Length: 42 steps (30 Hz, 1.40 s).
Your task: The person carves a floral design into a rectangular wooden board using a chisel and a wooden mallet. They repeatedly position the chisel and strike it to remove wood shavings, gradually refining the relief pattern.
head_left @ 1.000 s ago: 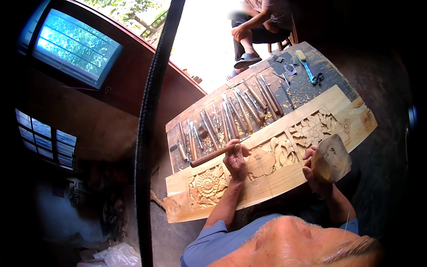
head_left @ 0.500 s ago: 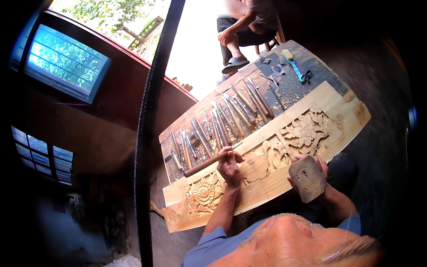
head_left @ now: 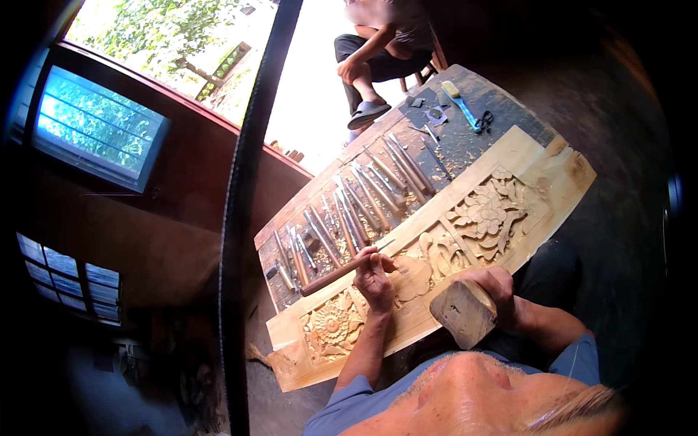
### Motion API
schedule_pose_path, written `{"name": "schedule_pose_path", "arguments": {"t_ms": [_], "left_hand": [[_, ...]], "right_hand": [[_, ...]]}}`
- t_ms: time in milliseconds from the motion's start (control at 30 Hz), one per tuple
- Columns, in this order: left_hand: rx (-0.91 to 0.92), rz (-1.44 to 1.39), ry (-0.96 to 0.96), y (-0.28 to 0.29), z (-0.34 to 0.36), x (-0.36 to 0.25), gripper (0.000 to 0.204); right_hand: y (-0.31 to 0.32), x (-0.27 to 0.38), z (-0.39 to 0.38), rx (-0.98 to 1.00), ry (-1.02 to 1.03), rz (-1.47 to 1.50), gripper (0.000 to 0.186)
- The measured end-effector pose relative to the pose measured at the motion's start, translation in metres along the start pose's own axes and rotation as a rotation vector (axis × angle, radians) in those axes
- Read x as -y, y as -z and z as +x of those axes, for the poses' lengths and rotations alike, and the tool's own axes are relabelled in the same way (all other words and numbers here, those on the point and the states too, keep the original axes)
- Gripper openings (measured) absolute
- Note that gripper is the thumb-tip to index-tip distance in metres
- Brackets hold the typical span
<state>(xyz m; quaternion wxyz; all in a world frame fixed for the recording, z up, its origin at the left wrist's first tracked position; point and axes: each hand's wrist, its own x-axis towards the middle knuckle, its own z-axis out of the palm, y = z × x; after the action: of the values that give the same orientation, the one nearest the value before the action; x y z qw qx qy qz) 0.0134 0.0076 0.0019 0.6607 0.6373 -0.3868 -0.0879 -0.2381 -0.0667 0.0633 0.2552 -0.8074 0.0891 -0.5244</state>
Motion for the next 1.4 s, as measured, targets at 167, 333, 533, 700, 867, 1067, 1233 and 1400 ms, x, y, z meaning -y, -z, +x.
{"name": "schedule_pose_path", "arguments": {"t_ms": [167,333,533,700,867,1067,1233,1400], "left_hand": [[0.002,-0.022,0.019,0.004,-0.002,0.009,0.018],[0.021,-0.017,0.028,0.0,0.0,0.0,0.02],[0.022,0.003,0.029,0.003,0.0,-0.002,0.018],[0.084,0.03,0.049,0.002,0.0,-0.003,0.017],[0.088,0.038,0.054,0.003,-0.002,0.001,0.017],[0.094,0.06,0.062,0.005,-0.003,0.002,0.016],[0.109,0.026,0.063,0.002,0.001,0.002,0.015],[0.12,0.035,0.086,0.001,0.001,-0.001,0.012]], "right_hand": [[0.006,0.021,0.028,-0.022,-0.082,0.089,0.058],[0.007,0.02,0.029,-0.009,0.051,-0.078,0.057],[-0.001,0.007,0.009,0.001,0.063,-0.16,0.053],[-0.005,-0.006,-0.013,0.033,-0.017,-0.145,0.054],[0.004,0.002,0.007,0.064,0.121,-0.155,0.056],[0.01,0.008,0.026,0.089,0.231,-0.188,0.058],[0.003,0.005,0.022,0.056,0.204,-0.169,0.057],[0.003,0.013,0.019,0.058,0.145,-0.291,0.051]]}}
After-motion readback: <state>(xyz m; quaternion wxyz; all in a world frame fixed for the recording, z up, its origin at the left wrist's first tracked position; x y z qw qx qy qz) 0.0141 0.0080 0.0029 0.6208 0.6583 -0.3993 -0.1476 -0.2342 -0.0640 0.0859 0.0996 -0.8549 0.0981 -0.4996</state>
